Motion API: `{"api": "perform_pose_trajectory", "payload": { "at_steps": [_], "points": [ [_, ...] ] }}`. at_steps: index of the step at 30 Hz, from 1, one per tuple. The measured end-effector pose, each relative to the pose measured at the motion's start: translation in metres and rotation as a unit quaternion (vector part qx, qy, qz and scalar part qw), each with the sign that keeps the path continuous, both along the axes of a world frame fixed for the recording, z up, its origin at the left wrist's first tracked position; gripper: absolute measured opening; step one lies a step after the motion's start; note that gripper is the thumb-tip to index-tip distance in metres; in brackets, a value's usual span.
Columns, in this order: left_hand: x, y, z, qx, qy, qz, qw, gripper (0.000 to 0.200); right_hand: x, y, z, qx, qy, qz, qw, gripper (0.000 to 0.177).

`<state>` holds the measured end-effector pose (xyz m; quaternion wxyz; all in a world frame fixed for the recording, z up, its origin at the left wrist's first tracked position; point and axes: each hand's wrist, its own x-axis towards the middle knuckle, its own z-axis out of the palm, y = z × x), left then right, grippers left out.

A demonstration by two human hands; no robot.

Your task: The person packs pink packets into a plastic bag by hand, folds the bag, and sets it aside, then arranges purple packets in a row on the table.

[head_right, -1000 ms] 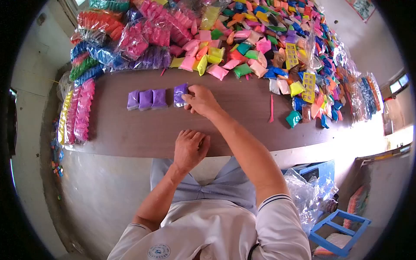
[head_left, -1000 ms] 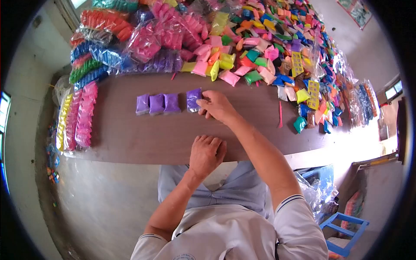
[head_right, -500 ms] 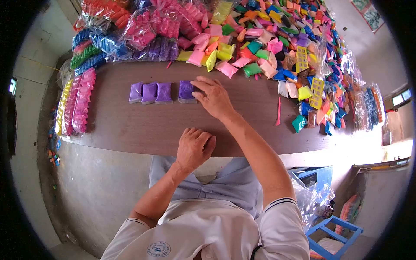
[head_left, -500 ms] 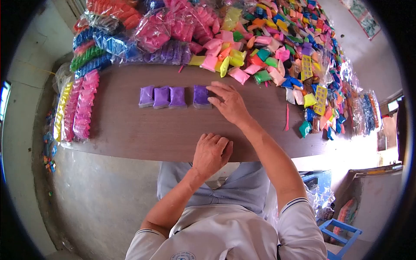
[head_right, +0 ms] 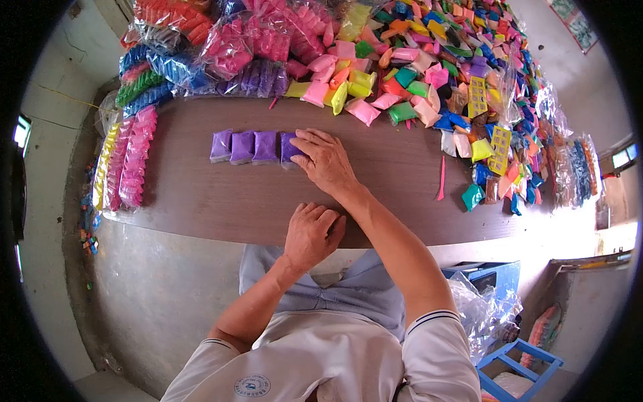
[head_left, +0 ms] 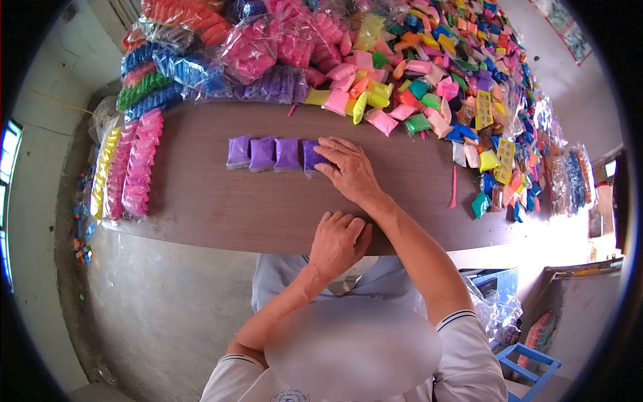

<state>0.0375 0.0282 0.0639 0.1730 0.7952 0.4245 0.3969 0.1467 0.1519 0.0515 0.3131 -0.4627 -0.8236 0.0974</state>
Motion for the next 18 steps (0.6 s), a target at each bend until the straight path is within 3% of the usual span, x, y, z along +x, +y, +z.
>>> {"api": "perform_pose_trajectory", "payload": {
  "at_steps": [5,15,18],
  "points": [
    [0.0007,0.0006,-0.0015,0.007,-0.006,0.0,1.0,0.016,-0.0004,0.0002,0.0007,0.019,0.083,-0.021,0.996,0.038],
    [0.003,0.0029,0.0001,0.016,-0.017,0.004,1.0,0.016,-0.0027,0.0002,0.0011,0.024,0.089,-0.039,0.995,0.035],
    [0.004,0.0029,0.0011,0.02,-0.005,-0.009,1.0,0.017,-0.0007,-0.0018,0.0017,0.034,0.016,-0.026,0.999,0.043]
  ]
}}
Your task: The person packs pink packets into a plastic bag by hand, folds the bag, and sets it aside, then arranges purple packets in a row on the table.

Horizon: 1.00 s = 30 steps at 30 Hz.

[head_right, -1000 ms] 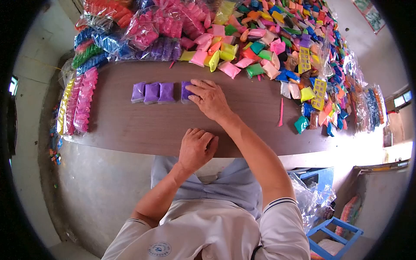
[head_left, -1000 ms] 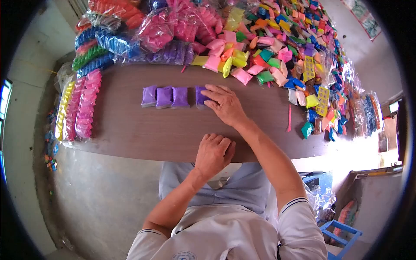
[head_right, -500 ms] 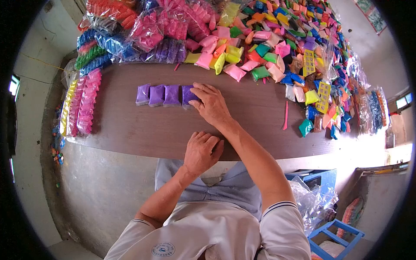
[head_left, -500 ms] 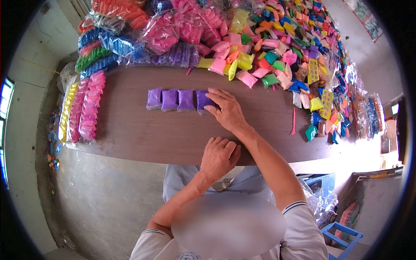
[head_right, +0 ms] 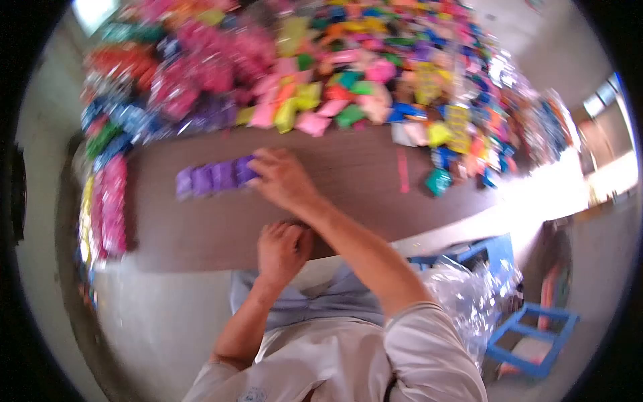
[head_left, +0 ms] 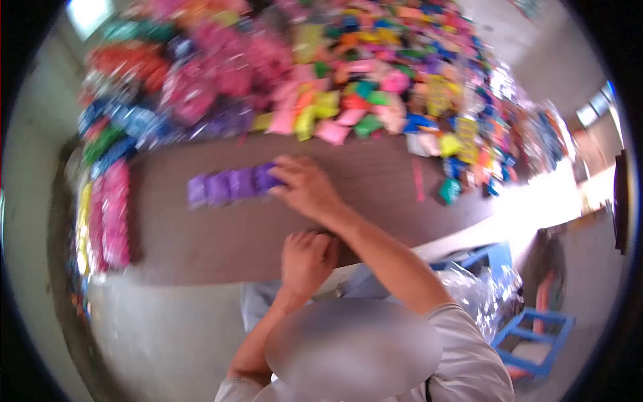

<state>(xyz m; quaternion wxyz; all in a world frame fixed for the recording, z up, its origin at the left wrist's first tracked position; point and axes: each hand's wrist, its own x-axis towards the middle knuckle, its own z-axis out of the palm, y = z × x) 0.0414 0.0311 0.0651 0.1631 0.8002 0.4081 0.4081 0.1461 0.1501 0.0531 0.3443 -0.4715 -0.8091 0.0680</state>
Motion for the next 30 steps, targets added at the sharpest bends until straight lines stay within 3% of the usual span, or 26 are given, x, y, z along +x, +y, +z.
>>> {"api": "perform_pose_trajectory", "payload": {
  "at_steps": [6,11,15,17,19,21,26,30],
  "points": [
    [0.005,-0.001,-0.004,0.034,0.033,-0.001,0.999,0.012,-0.005,-0.003,-0.001,0.027,0.005,-0.034,0.999,0.052],
    [0.005,-0.003,-0.005,0.037,0.057,0.017,0.998,0.009,-0.004,-0.002,0.0,-0.082,0.146,0.0,0.986,0.043],
    [0.007,-0.004,-0.002,0.047,0.083,0.018,0.995,0.007,0.02,-0.027,0.008,-0.06,0.245,-0.021,0.967,0.035],
    [0.008,-0.004,-0.002,0.038,0.104,0.03,0.993,0.008,0.046,-0.042,0.017,-0.066,0.229,-0.034,0.971,0.038],
    [0.012,-0.006,0.001,0.038,0.108,0.032,0.993,0.009,0.084,-0.054,0.03,0.023,0.265,-0.083,0.96,0.045],
    [0.015,-0.006,0.001,0.04,0.109,0.034,0.993,0.011,0.133,-0.06,0.039,0.09,0.227,-0.165,0.956,0.05],
    [0.013,-0.005,-0.004,0.045,0.115,0.038,0.992,0.014,0.244,-0.069,0.063,0.096,0.231,-0.332,0.909,0.052],
    [0.016,-0.004,-0.003,0.083,0.108,0.044,0.99,0.016,0.289,-0.065,0.067,0.119,0.23,-0.423,0.868,0.059]
  ]
}}
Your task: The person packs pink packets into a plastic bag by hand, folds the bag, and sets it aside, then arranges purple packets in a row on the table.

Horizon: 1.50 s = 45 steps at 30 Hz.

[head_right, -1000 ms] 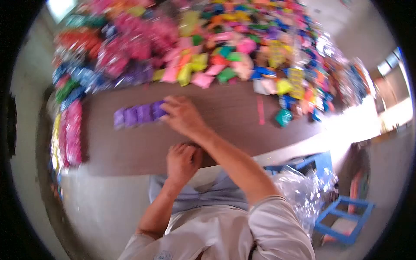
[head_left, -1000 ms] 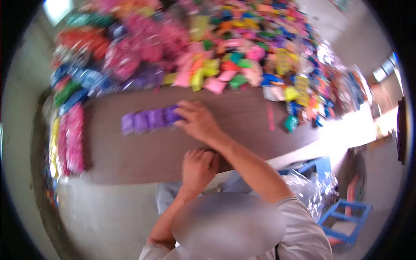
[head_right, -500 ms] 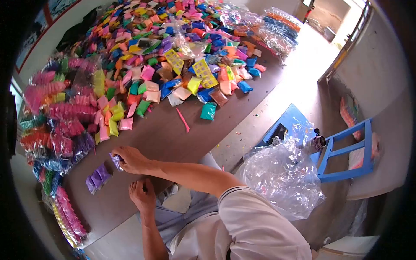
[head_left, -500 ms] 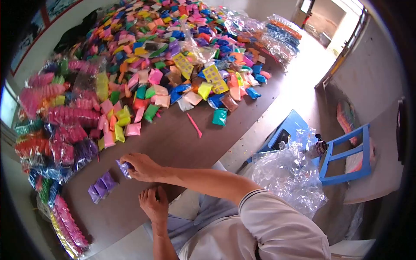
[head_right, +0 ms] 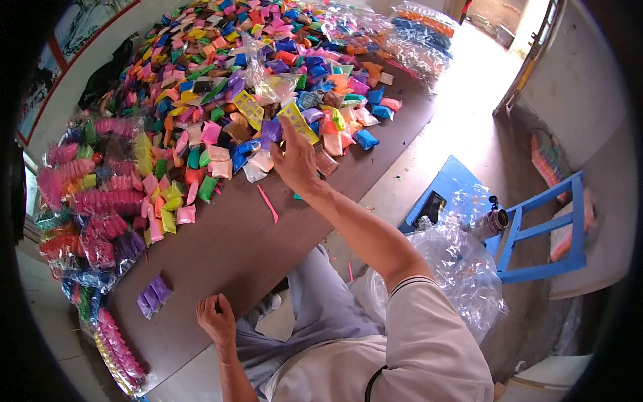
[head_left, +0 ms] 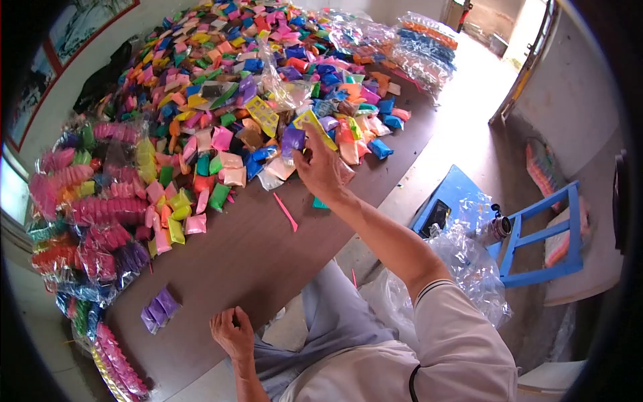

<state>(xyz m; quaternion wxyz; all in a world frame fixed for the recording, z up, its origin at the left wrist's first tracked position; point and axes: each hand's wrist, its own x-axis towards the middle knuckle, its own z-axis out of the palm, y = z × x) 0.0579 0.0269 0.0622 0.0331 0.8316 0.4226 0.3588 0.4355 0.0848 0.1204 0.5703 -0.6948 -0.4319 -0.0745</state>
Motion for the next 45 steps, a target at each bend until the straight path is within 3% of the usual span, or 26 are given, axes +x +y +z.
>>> {"api": "perform_pose_trajectory", "payload": {
  "at_steps": [4,7,9,13,15,18,20,23,25,27,30,33,36,40,43,45],
  "points": [
    [-0.002,-0.001,0.0,-0.018,0.029,0.007,0.999,0.017,0.015,0.021,0.0,-0.016,0.037,-0.022,0.999,0.062],
    [-0.004,-0.001,-0.004,-0.014,0.033,0.015,0.999,0.016,0.022,0.04,-0.009,-0.034,-0.021,-0.033,0.999,0.061],
    [-0.006,-0.001,-0.007,-0.013,0.036,0.023,0.999,0.015,0.019,0.04,-0.005,-0.022,-0.206,-0.142,0.968,0.056],
    [-0.006,0.0,-0.007,-0.02,0.021,0.02,0.999,0.015,0.03,0.011,-0.015,-0.132,-0.085,-0.274,0.949,0.043],
    [-0.005,-0.001,-0.007,-0.021,0.022,0.017,0.999,0.015,0.027,0.008,-0.023,-0.119,-0.094,-0.291,0.945,0.041],
    [-0.004,-0.002,-0.007,-0.018,0.022,0.022,0.999,0.015,0.007,0.012,-0.024,-0.157,-0.067,-0.103,0.98,0.038],
    [-0.005,0.0,-0.007,-0.012,0.023,0.017,1.0,0.016,-0.009,0.03,-0.031,-0.081,-0.041,-0.025,0.996,0.042],
    [-0.012,-0.005,-0.007,-0.02,0.03,0.017,0.999,0.016,-0.029,0.046,-0.033,-0.117,-0.072,0.047,0.989,0.041],
    [-0.011,-0.006,-0.007,-0.015,0.028,0.02,0.999,0.016,-0.022,0.047,-0.028,-0.082,-0.078,0.023,0.993,0.036],
    [-0.011,-0.007,-0.007,-0.011,0.026,0.027,0.999,0.016,0.006,0.035,-0.023,-0.108,-0.141,-0.081,0.981,0.033],
    [-0.004,-0.002,-0.007,-0.013,0.017,0.024,0.999,0.016,0.071,0.022,-0.011,-0.166,-0.186,-0.15,0.957,0.033],
    [-0.002,-0.002,-0.004,-0.02,0.032,0.033,0.999,0.015,0.124,0.016,-0.01,-0.311,-0.146,-0.107,0.933,0.034],
    [-0.004,-0.002,-0.005,-0.021,0.024,0.032,0.999,0.015,0.14,0.01,-0.002,-0.372,-0.241,-0.104,0.891,0.04],
    [-0.001,-0.003,0.0,-0.026,0.015,0.04,0.999,0.015,0.142,0.011,0.01,-0.378,-0.256,-0.056,0.888,0.038],
    [0.001,-0.003,0.003,-0.024,0.004,0.037,0.999,0.015,0.156,0.014,0.006,-0.368,-0.329,-0.016,0.87,0.037],
    [0.0,-0.003,0.003,-0.021,-0.001,0.04,0.999,0.015,0.163,0.016,0.001,-0.324,-0.257,-0.003,0.911,0.032]
  ]
}}
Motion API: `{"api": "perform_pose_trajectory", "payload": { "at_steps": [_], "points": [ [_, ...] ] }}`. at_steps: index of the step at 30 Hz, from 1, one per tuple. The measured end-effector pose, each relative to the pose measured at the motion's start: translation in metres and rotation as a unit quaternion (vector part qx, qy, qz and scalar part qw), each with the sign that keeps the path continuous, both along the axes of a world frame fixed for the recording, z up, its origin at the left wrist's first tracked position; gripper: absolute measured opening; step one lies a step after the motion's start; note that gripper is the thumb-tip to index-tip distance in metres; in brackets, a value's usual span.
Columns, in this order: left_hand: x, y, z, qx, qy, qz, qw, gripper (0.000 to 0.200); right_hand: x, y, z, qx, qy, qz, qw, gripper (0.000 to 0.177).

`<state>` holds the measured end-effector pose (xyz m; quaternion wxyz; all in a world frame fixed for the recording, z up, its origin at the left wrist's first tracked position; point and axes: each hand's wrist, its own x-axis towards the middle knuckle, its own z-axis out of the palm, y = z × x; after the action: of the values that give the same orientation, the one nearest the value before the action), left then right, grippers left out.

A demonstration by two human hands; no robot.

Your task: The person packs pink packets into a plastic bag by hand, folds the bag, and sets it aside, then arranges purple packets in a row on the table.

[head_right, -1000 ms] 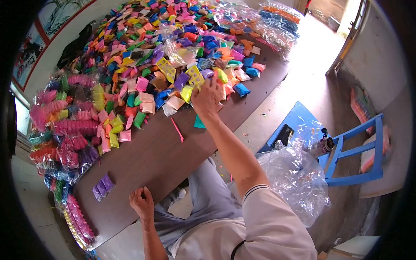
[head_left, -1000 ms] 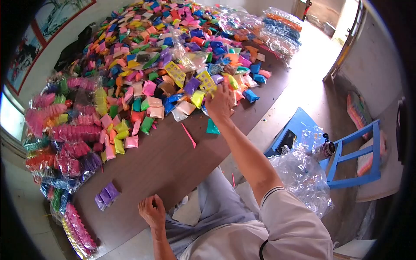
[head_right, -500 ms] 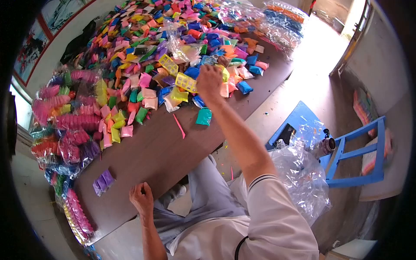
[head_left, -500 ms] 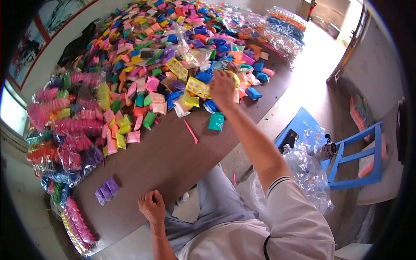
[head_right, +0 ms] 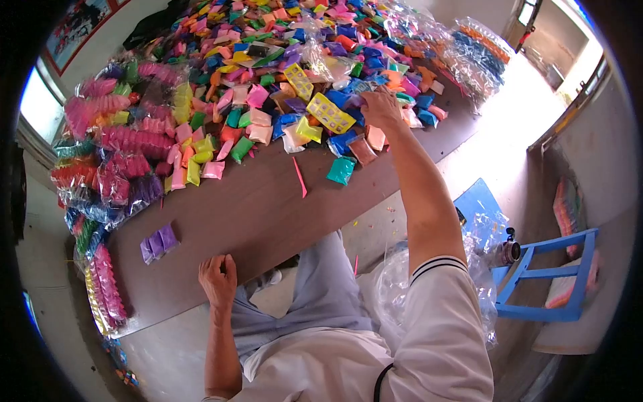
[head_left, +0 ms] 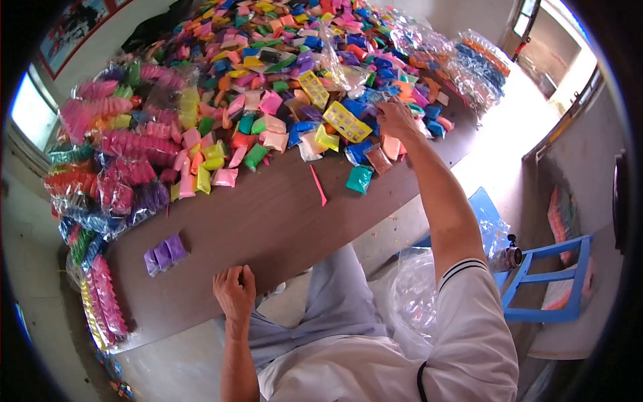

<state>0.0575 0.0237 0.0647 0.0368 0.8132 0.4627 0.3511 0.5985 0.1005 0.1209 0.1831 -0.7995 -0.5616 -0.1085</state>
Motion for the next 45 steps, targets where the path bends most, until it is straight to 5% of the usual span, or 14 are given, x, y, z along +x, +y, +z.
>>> {"api": "perform_pose_trajectory", "payload": {
  "at_steps": [8,14,16,18,20,21,22,24,28,30,33,38,40,45],
  "points": [
    [-0.003,0.002,-0.003,0.0,-0.013,-0.017,1.0,0.014,-0.01,-0.01,-0.007,0.044,0.015,-0.006,0.999,0.026],
    [-0.002,0.001,-0.002,-0.007,-0.011,-0.01,1.0,0.013,-0.014,0.003,-0.003,0.112,-0.077,-0.005,0.991,0.027],
    [-0.004,0.002,-0.003,-0.012,-0.021,-0.018,1.0,0.013,-0.013,-0.002,0.023,0.072,0.232,-0.083,0.966,0.027],
    [-0.003,0.002,-0.002,-0.016,-0.034,-0.028,0.999,0.013,-0.001,-0.005,0.021,0.145,0.208,-0.048,0.966,0.026],
    [-0.001,0.001,0.0,-0.014,-0.028,-0.016,0.999,0.014,0.0,-0.016,0.019,0.257,0.575,0.063,0.774,0.022],
    [-0.001,0.001,-0.001,-0.016,-0.03,-0.018,0.999,0.014,-0.006,-0.022,0.026,0.245,0.642,0.096,0.72,0.021],
    [-0.002,0.002,-0.002,-0.01,-0.026,-0.017,0.999,0.014,-0.013,-0.028,0.031,0.245,0.642,0.094,0.721,0.021],
    [-0.005,0.002,-0.004,-0.008,-0.021,-0.014,1.0,0.014,-0.04,-0.037,0.041,0.25,0.729,0.15,0.619,0.019],
    [-0.003,0.004,-0.002,-0.016,-0.042,-0.024,0.999,0.016,-0.081,-0.028,0.028,0.224,0.762,0.197,0.575,0.016],
    [-0.004,0.001,-0.002,-0.027,-0.047,-0.032,0.998,0.016,-0.116,-0.012,0.014,0.235,0.707,0.161,0.647,0.016],
    [-0.007,0.0,-0.001,-0.036,-0.064,-0.032,0.997,0.016,-0.189,-0.001,0.018,0.053,0.472,0.221,0.852,0.018],
    [-0.013,0.003,-0.004,-0.042,-0.094,-0.042,0.994,0.011,-0.35,0.02,-0.013,0.012,0.229,0.299,0.926,0.029],
    [-0.015,0.003,-0.005,-0.045,-0.092,-0.041,0.994,0.011,-0.394,0.039,-0.046,0.133,0.166,0.37,0.904,0.038],
    [-0.019,0.004,-0.002,-0.053,-0.1,-0.054,0.992,0.012,-0.453,0.046,-0.065,0.087,-0.015,0.422,0.902,0.048]
  ]
}}
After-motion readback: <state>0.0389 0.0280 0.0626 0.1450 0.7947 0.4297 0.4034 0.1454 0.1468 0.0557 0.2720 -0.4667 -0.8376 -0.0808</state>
